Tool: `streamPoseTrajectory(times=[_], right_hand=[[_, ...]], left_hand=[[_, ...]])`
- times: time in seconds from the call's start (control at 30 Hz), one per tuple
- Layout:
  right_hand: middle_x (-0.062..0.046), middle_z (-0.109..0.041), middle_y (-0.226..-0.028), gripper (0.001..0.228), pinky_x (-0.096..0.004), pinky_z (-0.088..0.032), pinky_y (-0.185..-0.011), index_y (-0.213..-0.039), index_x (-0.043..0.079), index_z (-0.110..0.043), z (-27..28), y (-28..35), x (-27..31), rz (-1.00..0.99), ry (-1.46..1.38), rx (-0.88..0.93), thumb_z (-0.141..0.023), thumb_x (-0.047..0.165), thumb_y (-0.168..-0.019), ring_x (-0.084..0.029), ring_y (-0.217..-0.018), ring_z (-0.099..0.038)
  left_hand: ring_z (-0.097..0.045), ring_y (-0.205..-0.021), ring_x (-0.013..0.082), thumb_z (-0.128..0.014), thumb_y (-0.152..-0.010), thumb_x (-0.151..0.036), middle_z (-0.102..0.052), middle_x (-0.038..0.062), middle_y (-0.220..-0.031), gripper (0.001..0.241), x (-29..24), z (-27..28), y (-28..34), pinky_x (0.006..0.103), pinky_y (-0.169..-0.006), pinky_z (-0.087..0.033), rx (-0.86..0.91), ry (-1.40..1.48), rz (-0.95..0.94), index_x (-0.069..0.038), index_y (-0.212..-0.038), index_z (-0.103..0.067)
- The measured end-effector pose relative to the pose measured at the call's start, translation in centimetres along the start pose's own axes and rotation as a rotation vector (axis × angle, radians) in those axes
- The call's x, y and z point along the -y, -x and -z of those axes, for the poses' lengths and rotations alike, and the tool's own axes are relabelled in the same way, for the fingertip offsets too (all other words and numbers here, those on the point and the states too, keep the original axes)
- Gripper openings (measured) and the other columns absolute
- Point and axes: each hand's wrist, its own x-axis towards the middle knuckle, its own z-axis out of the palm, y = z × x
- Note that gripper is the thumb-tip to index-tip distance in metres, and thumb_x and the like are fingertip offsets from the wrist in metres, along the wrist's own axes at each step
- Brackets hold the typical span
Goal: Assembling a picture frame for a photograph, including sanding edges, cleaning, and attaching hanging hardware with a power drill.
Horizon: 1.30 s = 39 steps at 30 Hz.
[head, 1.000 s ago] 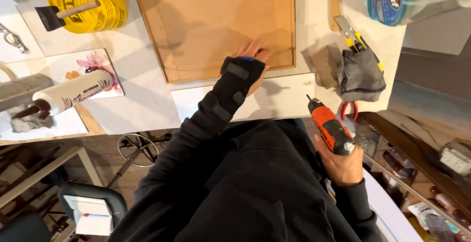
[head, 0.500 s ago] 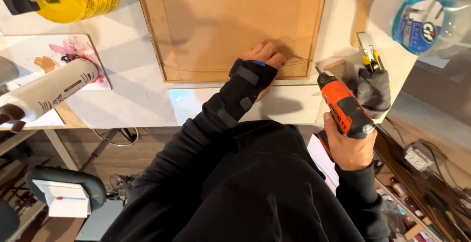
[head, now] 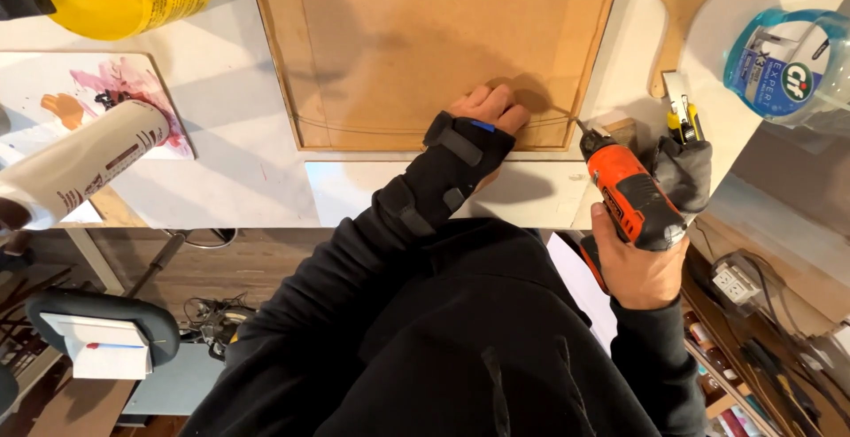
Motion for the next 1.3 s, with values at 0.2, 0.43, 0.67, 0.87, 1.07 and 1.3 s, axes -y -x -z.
streamPoseTrajectory(times=[0.2, 0.43, 0.67, 0.87, 1.07, 1.3], right_hand=[[-0.015, -0.071, -0.091, 0.028, -0.041, -0.057, -0.078, -0.119, 0.001, -0.069, 0.5, -0.4, 0.4, -0.084, 0.071, 0.076, -0.074, 0.014, -0.095, -0.031, -0.082, -0.072], [-0.015, -0.072, -0.080, 0.036, -0.043, -0.058, -0.072, -0.118, 0.008, -0.069, 2.4, -2.9, 2.7, -0.280, 0.188, 0.180, -0.076, 0.024, -0.087, -0.032, -0.076, -0.075], [-0.023, -0.071, -0.083, 0.040, -0.053, -0.055, -0.078, -0.114, 0.010, -0.068, 3.4, -4.9, 4.8, -0.310, 0.382, 0.310, -0.076, 0.034, -0.083, -0.045, -0.086, -0.072], [-0.022, -0.073, -0.088, 0.043, -0.052, -0.055, -0.082, -0.124, 0.011, -0.070, 2.4, -3.9, 4.1, -0.287, 0.413, 0.244, -0.077, 0.031, -0.087, -0.044, -0.088, -0.071], [-0.019, -0.073, -0.088, 0.049, -0.045, -0.057, -0.081, -0.133, 0.012, -0.068, 2.1, -4.2, 3.6, -0.316, 0.344, 0.242, -0.075, 0.030, -0.088, -0.034, -0.088, -0.076], [-0.022, -0.073, -0.093, 0.047, -0.045, -0.056, -0.080, -0.134, 0.014, -0.072, 2.1, -3.9, 4.2, -0.287, 0.376, 0.199, -0.075, 0.027, -0.089, -0.039, -0.092, -0.073]], left_hand=[[-0.058, -0.099, 0.0300, -0.064, -0.077, -0.004, -0.058, 0.007, -0.105, 0.029, 0.0, -0.1, -0.1, 0.0426, -0.081, -0.050, -0.010, -0.007, 0.005, -0.011, -0.106, -0.064], [-0.059, -0.098, 0.0285, -0.065, -0.082, -0.007, -0.057, 0.007, -0.105, 0.021, 0.1, -0.4, 0.1, 0.0429, -0.079, -0.050, -0.007, -0.019, 0.014, -0.012, -0.102, -0.064], [-0.058, -0.094, 0.0292, -0.063, -0.079, -0.008, -0.057, 0.008, -0.104, 0.026, 0.4, -1.0, 0.1, 0.0430, -0.074, -0.050, -0.056, -0.020, 0.001, -0.013, -0.105, -0.066], [-0.059, -0.098, 0.0273, -0.063, -0.085, -0.011, -0.058, 0.005, -0.104, 0.015, 0.1, -0.7, 0.0, 0.0419, -0.076, -0.050, -0.066, -0.028, 0.034, -0.013, -0.099, -0.064], [-0.059, -0.099, 0.0267, -0.063, -0.084, -0.014, -0.057, 0.005, -0.103, 0.015, 0.4, -1.0, 0.0, 0.0416, -0.078, -0.050, -0.082, -0.049, 0.018, -0.013, -0.099, -0.064], [-0.059, -0.102, 0.0278, -0.063, -0.078, -0.009, -0.058, 0.006, -0.106, 0.025, 0.3, -0.6, 0.2, 0.0419, -0.077, -0.050, -0.072, -0.050, -0.003, -0.013, -0.103, -0.064]])
